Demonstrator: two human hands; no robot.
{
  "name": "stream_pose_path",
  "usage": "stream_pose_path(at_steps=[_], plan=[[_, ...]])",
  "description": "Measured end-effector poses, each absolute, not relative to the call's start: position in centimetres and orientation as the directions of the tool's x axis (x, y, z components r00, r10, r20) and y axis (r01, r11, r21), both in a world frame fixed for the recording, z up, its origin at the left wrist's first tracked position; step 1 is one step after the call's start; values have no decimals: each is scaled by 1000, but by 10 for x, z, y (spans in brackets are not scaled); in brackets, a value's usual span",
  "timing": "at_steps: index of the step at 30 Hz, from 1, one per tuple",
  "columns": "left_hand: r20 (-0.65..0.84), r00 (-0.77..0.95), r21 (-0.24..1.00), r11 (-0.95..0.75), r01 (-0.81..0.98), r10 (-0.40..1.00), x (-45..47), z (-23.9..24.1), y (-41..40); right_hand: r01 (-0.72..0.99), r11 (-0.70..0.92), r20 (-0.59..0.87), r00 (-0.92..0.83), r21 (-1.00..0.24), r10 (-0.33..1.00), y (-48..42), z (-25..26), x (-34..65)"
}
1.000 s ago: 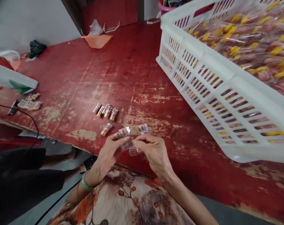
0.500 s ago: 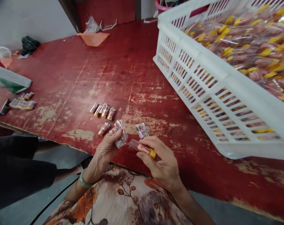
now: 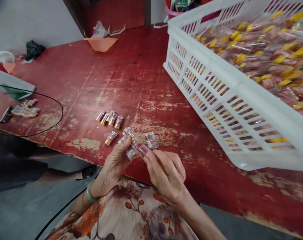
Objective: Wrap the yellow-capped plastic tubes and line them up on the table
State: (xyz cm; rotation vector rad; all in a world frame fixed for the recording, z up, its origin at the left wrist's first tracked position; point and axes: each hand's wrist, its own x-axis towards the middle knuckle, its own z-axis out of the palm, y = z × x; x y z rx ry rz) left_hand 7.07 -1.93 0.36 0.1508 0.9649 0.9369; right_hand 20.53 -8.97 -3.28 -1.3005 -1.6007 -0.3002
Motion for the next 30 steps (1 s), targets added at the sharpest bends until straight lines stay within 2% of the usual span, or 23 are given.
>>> stream_pose_path(at_steps=[5,14,21,24,28,30], plan=[[-640,247,475,628,-617,727,73,4,-19,765,448,789,123,-462,602,-88,-17,206],[-676,273,456,680,-574,684,72,5,-22,826,374,784,126,-422,607,-88,-41,211],[-645,289,493,674,-551,708,74,3,-22,746,457,744,76,-484,664,-85,-25,212],[-639,277,519,668,-533,717,74,1,-22,789,433,742,42,-436,669,-86,-25,215],[-626,237,570,643,-511,743,75,-1,-21,887,377,764,-44,-267,644,-90,-27,215],[-606,246,588,634,-503,757,75,-1,-21,884,376,761,-37,-277,648,-91,-26,213]])
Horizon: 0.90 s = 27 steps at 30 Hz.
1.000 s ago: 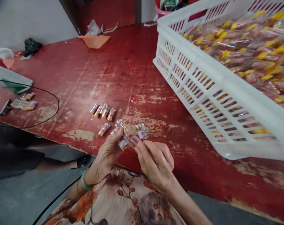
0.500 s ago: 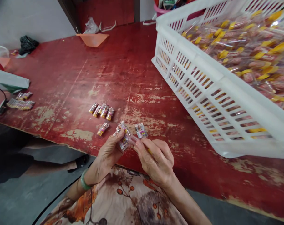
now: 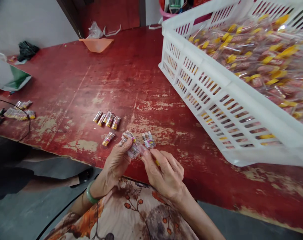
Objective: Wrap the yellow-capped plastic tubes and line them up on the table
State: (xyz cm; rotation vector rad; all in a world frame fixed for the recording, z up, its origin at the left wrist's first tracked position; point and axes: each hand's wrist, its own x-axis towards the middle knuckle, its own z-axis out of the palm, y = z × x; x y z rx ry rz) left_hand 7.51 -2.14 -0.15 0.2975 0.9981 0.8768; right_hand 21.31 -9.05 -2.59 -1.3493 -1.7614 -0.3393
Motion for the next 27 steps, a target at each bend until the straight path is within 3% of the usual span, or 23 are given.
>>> stream_pose_path(at_steps=[5,11,17,22,24,27], plan=[[-575,270,595,622,-509,772,75,0,-23,745,423,727,120,-516,676,-88,-25,209],[-545,233,661,584,-472,805,77,-3,-26,852,418,753,-44,-315,656,-89,-33,210],[-534,229,713,579,-395,814,76,-6,-28,807,414,748,50,-420,661,-91,-38,203],[-530,288,711,603,-363,798,78,-6,-31,870,346,736,27,-351,677,-89,-42,197],[-548,312,681,630,-372,776,78,-4,-30,809,368,716,90,-457,692,-88,-39,199],[-565,327,650,653,-387,757,76,-2,-27,579,448,594,78,-681,801,-89,-31,205]])
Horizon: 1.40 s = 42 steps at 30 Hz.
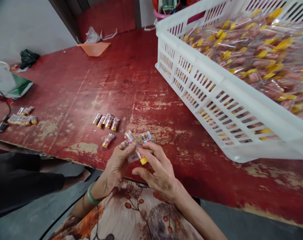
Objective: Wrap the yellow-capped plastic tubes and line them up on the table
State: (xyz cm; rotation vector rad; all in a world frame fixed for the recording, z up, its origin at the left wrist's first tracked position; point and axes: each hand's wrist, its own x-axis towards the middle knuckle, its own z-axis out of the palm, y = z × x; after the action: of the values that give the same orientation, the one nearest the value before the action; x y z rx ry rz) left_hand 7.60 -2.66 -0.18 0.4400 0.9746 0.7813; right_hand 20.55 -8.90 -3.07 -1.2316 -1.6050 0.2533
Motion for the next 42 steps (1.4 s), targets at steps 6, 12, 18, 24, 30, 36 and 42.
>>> stream_pose_path(at_steps=[6,12,18,24,30,36,42], plan=[[-597,357,655,694,-301,718,74,2,-29,501,374,526,205,-781,825,-92,-27,210],[-628,400,645,734,-213,668,75,8,-39,461,308,472,300,-832,829,-86,-31,207],[-579,446,695,699,-169,682,72,9,-45,516,408,582,234,-753,779,-90,-35,210],[-591,456,688,711,-144,665,69,8,-44,463,423,543,160,-779,824,-95,-34,214],[-600,438,695,707,-131,670,68,5,-41,465,418,536,152,-780,830,-95,-34,211],[-635,407,662,734,-150,657,60,-3,-32,314,336,404,185,-888,896,-92,-42,202],[-639,436,652,747,-131,634,53,-8,-28,106,182,200,191,-978,961,-94,-43,208]])
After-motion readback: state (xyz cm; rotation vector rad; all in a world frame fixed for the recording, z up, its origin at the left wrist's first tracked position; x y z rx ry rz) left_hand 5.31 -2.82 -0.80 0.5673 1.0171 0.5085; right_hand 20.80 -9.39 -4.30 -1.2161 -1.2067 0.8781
